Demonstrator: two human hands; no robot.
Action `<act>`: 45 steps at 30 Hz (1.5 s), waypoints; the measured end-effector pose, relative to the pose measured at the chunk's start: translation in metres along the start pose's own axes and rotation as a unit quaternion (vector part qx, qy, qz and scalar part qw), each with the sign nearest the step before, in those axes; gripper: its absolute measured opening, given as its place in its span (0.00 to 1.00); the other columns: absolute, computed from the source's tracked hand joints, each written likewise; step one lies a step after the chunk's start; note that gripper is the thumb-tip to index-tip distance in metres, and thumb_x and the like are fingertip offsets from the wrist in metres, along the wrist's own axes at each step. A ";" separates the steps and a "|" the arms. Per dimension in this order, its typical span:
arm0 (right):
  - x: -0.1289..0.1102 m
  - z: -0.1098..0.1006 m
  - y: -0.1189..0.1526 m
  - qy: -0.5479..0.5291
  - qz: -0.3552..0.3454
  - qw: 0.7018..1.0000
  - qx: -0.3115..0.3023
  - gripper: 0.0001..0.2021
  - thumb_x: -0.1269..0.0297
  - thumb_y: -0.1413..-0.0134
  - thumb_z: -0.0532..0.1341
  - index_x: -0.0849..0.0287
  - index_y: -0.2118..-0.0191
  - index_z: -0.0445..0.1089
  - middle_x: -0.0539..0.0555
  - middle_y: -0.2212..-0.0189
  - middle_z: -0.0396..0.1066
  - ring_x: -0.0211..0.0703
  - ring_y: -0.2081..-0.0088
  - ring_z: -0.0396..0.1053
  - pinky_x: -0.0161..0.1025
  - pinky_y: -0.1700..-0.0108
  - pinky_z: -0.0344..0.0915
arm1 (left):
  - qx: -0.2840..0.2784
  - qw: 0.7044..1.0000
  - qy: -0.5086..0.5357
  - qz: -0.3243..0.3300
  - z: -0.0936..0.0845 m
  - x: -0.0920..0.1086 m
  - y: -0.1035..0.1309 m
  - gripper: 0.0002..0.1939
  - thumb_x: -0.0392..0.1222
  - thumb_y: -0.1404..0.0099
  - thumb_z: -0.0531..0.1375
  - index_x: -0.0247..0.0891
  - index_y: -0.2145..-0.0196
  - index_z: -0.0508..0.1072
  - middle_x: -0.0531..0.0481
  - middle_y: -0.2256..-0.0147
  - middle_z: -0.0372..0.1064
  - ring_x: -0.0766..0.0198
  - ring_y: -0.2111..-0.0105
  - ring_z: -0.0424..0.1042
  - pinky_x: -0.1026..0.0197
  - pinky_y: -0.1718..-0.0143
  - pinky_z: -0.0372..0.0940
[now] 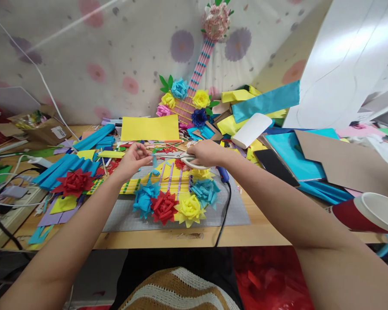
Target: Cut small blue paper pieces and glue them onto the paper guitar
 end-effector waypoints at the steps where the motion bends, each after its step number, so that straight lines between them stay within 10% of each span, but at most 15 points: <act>1: 0.000 0.000 0.001 -0.003 0.002 1.000 -0.003 0.19 0.47 0.45 0.51 0.59 0.67 0.68 0.57 0.72 0.71 0.41 0.73 0.62 0.36 0.72 0.45 | 0.003 1.000 0.001 0.000 0.000 0.000 0.000 0.25 0.39 0.56 0.69 0.40 0.67 0.57 0.58 0.72 0.67 0.68 0.70 0.72 0.62 0.69 0.71; 8: -0.002 -0.003 0.003 -0.022 0.013 1.000 0.002 0.29 0.34 0.52 0.50 0.58 0.67 0.66 0.56 0.72 0.70 0.42 0.72 0.63 0.36 0.73 0.45 | 0.015 1.000 0.005 0.008 -0.001 0.002 0.000 0.26 0.40 0.57 0.70 0.39 0.68 0.57 0.59 0.74 0.67 0.70 0.71 0.71 0.64 0.70 0.71; 45: -0.001 -0.003 0.003 -0.028 0.019 0.999 0.002 0.29 0.33 0.53 0.50 0.57 0.68 0.66 0.56 0.70 0.71 0.43 0.71 0.64 0.35 0.73 0.45 | 0.050 0.998 0.028 -0.009 -0.007 -0.002 0.000 0.29 0.42 0.58 0.71 0.40 0.67 0.54 0.60 0.76 0.67 0.68 0.72 0.72 0.59 0.68 0.72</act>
Point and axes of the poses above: each hand's wrist, its own y-axis away from the middle knuckle, its own z-axis out of the palm, x = y × z, the point moved 8 cm from there along -y, towards the middle knuckle
